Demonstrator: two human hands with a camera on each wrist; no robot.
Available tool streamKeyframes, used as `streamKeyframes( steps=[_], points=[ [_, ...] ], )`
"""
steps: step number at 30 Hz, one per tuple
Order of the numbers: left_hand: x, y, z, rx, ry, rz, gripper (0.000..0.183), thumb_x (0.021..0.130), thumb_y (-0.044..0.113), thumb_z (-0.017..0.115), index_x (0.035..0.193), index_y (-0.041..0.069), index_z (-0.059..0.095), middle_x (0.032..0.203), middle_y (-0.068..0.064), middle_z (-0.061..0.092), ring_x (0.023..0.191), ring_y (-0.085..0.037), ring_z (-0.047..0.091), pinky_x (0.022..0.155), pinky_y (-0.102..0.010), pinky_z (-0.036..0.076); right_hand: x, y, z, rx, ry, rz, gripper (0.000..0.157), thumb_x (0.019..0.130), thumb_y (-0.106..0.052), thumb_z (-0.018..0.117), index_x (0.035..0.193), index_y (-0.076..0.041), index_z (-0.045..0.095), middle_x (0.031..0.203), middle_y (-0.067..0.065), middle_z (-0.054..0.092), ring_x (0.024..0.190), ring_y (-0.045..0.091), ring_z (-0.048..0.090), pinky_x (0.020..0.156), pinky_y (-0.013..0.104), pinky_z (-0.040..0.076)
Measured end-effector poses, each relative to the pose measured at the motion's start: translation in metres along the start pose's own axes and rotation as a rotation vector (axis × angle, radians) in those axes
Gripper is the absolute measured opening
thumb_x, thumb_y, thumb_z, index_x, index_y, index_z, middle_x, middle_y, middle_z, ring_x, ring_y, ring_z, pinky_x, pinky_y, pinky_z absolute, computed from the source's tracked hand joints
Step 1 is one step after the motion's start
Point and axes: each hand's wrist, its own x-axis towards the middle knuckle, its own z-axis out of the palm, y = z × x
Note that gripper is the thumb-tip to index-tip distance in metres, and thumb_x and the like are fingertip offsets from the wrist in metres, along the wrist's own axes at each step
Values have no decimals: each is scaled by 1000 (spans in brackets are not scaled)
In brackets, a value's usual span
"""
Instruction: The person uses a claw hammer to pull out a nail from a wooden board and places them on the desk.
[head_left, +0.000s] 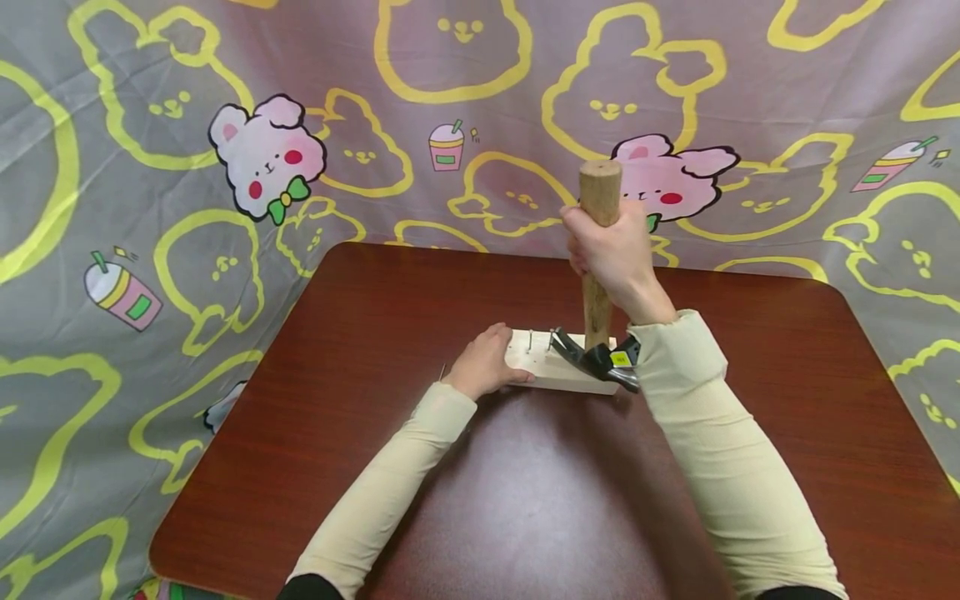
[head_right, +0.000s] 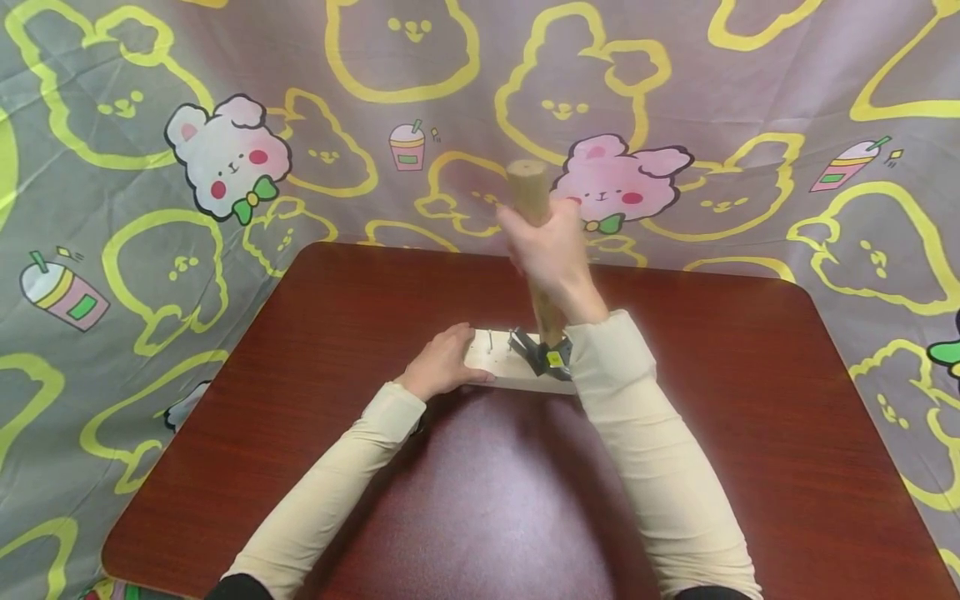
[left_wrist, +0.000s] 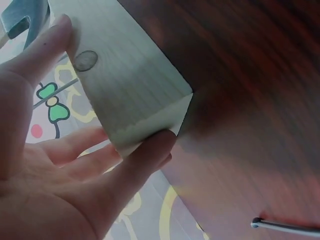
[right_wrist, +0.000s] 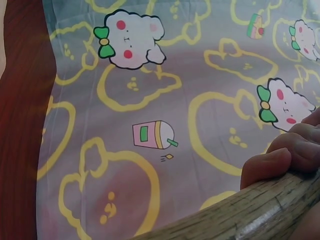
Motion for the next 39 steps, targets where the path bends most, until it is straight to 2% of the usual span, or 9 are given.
streamKeyframes(
  steps=[8,27,39],
  points=[
    [1,-2,2,4,7,5,72,72,47,81,123,1,55,143,-18,49,127,-33,53,106,-41,44,2,0,3,-31,1,-3,34,85,-10,62,55,-7,46,41,0,41,35,12,38,36,27,33],
    [0,-1,3,-16,6,3,72,73,45,82,122,1,54,145,-18,46,124,-36,55,105,-43,45,4,2,8,35,-6,-53,35,85,-8,61,54,-6,46,41,1,40,34,12,37,35,27,32],
    [-1,-1,2,-5,-17,-6,77,74,47,80,128,0,52,148,-20,43,129,-36,50,107,-43,43,-4,4,1,180,22,-72,31,87,-5,59,59,-6,47,43,-1,38,36,10,36,36,24,30]
  ],
)
